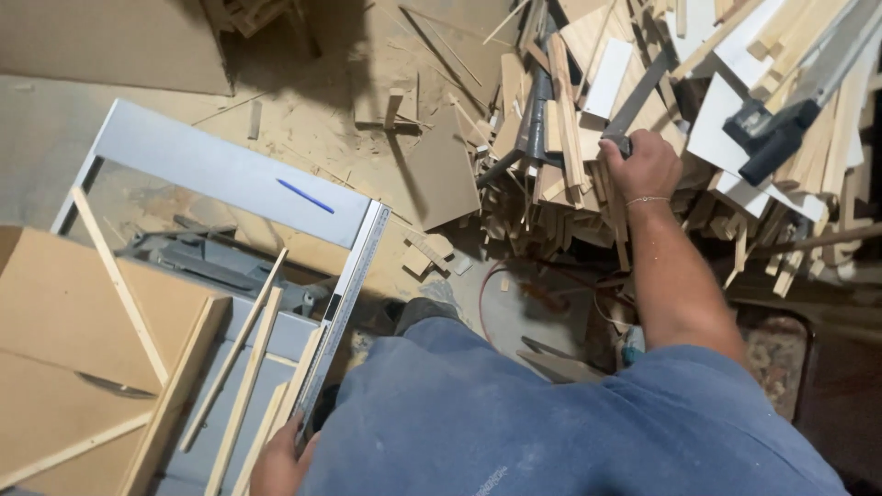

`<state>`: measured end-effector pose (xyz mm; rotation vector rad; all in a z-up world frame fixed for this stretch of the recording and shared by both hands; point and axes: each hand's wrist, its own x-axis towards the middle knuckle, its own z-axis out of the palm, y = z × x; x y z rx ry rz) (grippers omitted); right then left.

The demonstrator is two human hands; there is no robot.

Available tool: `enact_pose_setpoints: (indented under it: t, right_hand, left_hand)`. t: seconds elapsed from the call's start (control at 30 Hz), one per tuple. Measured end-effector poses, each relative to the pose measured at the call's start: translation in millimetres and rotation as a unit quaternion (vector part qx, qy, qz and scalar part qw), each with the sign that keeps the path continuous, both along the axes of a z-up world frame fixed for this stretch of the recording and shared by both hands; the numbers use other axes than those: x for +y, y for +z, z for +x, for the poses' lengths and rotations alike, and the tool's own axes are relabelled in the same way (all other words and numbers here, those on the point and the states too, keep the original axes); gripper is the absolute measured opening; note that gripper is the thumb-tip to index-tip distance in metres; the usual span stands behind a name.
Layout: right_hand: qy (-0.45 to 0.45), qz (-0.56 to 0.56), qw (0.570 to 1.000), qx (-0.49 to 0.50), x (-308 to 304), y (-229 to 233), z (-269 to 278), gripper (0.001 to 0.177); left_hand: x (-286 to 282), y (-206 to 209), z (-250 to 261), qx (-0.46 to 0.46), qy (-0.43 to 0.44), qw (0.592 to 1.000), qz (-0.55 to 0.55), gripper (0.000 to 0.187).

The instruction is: The person is preparing thin wooden strips for cutting by measuring them with a tape measure and aligning them within a V-shaped jig on a table saw sled.

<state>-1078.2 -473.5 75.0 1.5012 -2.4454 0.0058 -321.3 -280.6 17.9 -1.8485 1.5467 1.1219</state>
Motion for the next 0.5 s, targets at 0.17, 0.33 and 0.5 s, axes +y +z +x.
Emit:
enact_pose_setpoints:
  t: [0.17,0.33,0.5]
  right_hand:
    - [-0.008,0.027,1.0,0.002,-14,43,36,0.063]
    - [0.028,-0.032,0.998,0.047,-11,42,39,0.044]
    - [0.129,-0.227,0.954,0.147,-33,-24,-29,0.013]
  left_hand:
    - [9,52,-25,0.049,0.145,0.988,-0.028,0.069]
    - [43,-83,22,0.025,0.108,0.994,0.016,0.064]
    - [116,-243,68,0.167,0.25,0.95,0.086,0.065]
